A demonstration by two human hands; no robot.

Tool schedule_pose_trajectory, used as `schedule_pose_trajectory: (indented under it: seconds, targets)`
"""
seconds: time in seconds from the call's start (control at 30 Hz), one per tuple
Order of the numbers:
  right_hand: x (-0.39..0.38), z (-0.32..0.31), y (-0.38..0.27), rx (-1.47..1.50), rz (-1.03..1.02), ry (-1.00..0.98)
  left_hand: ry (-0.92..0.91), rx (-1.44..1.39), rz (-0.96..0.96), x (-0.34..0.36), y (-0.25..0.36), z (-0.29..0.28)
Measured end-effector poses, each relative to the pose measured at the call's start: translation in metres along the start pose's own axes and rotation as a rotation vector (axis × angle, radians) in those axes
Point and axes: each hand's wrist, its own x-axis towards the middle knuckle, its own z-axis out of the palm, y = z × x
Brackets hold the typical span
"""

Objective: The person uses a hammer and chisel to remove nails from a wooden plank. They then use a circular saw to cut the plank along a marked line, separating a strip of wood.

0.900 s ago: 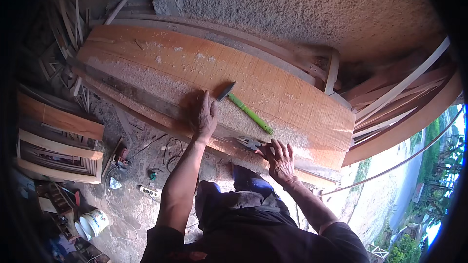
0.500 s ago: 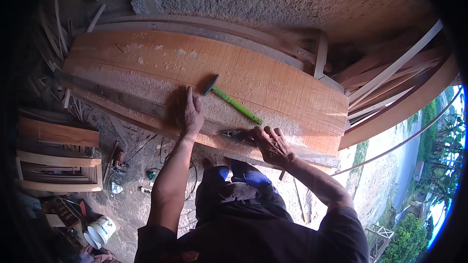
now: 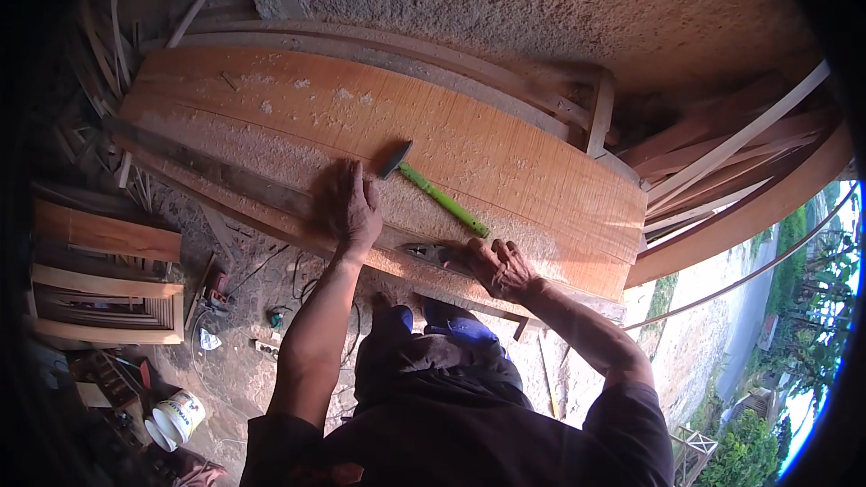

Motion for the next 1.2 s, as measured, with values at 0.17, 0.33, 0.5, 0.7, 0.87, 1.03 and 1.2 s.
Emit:
schedule_pose_trajectory:
  seconds: [0.17, 0.33, 0.5, 0.7, 0.87, 1.03, 1.2]
  targets:
    - [0.006, 0.002, 0.012, 0.194, 0.022, -0.253, -0.028, 0.066, -0.012, 0.004, 0.005, -0.009]
    - [0.011, -0.006, 0.010, 0.285, 0.088, -0.311, -0.044, 0.097, -0.041, 0.007, 0.010, -0.017]
    - [0.032, -0.047, 0.006, 0.069, 0.006, -0.331, -0.017, 0.095, -0.051, 0.004, 0.009, -0.013]
    - [0.055, -0.102, 0.047, 0.618, -0.021, -0.209, 0.127, -0.197, 0.065, 0.007, -0.003, -0.010]
    - [0.057, -0.084, 0.052, 0.808, 0.243, -0.395, -0.002, -1.134, -0.250, -0.010, 0.007, -0.046]
    - [0.055, -0.061, 0.043, 1.042, 0.215, -0.351, -0.197, -1.146, -0.224, -0.030, 0.051, -0.072]
    - [0.055, -0.046, 0.039, 1.026, 0.189, -0.345, -0.206, -1.218, -0.417, -0.035, 0.077, -0.072]
